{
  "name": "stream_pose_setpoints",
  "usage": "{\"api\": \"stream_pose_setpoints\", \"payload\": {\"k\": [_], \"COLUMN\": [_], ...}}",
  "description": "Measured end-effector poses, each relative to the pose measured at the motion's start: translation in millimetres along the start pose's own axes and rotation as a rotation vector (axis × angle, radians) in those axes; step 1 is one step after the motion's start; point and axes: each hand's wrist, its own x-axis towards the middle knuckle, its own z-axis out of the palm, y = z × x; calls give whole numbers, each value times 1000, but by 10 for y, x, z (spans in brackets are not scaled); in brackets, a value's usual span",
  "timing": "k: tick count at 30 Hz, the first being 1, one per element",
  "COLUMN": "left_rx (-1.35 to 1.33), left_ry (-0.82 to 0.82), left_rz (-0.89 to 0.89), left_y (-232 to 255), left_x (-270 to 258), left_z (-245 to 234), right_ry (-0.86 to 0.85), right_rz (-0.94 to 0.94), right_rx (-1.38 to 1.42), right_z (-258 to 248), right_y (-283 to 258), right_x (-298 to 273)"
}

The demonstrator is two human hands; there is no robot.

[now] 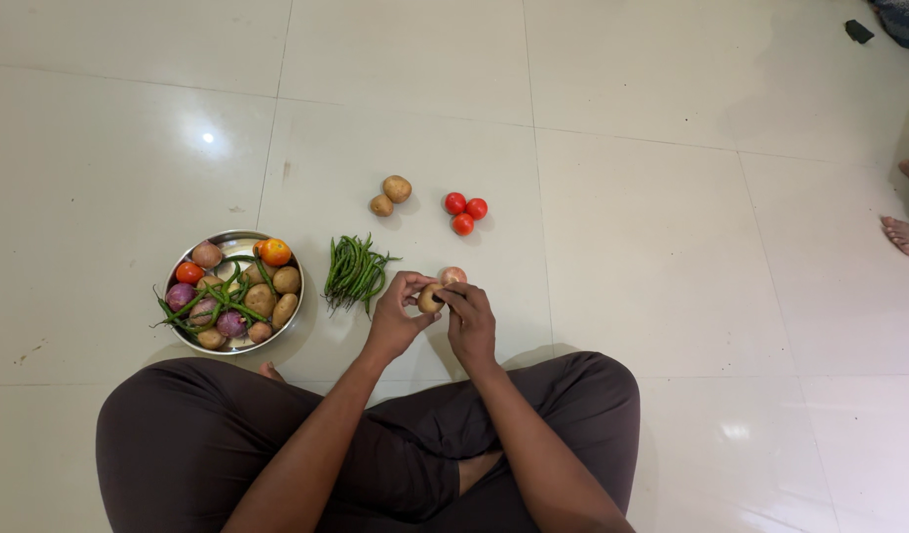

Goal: The person sits on the floor and peels potatoes using a small knife, then trims the ends of green beans. The peeled potatoes and trimmed beans are placed on the floor.

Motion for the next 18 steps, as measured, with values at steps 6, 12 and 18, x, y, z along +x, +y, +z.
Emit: {"api": "stream_pose_setpoints", "payload": {"k": [6, 12, 18], "left_rx": [-74, -170, -351], "left_ry": [-7, -89, -150], "left_rz": [-84, -124, -258], "left_y": [4, -100, -73], "left_x": [1, 5, -24], "left_z": [25, 40, 28], "right_ry": [-7, 12, 0], "right_rz": [-120, 34, 303], "right_rx": [3, -4, 335], "right_z": [-47, -52, -43], "right_y": [-75, 2, 106], "right_x": [-46, 54, 71]}}
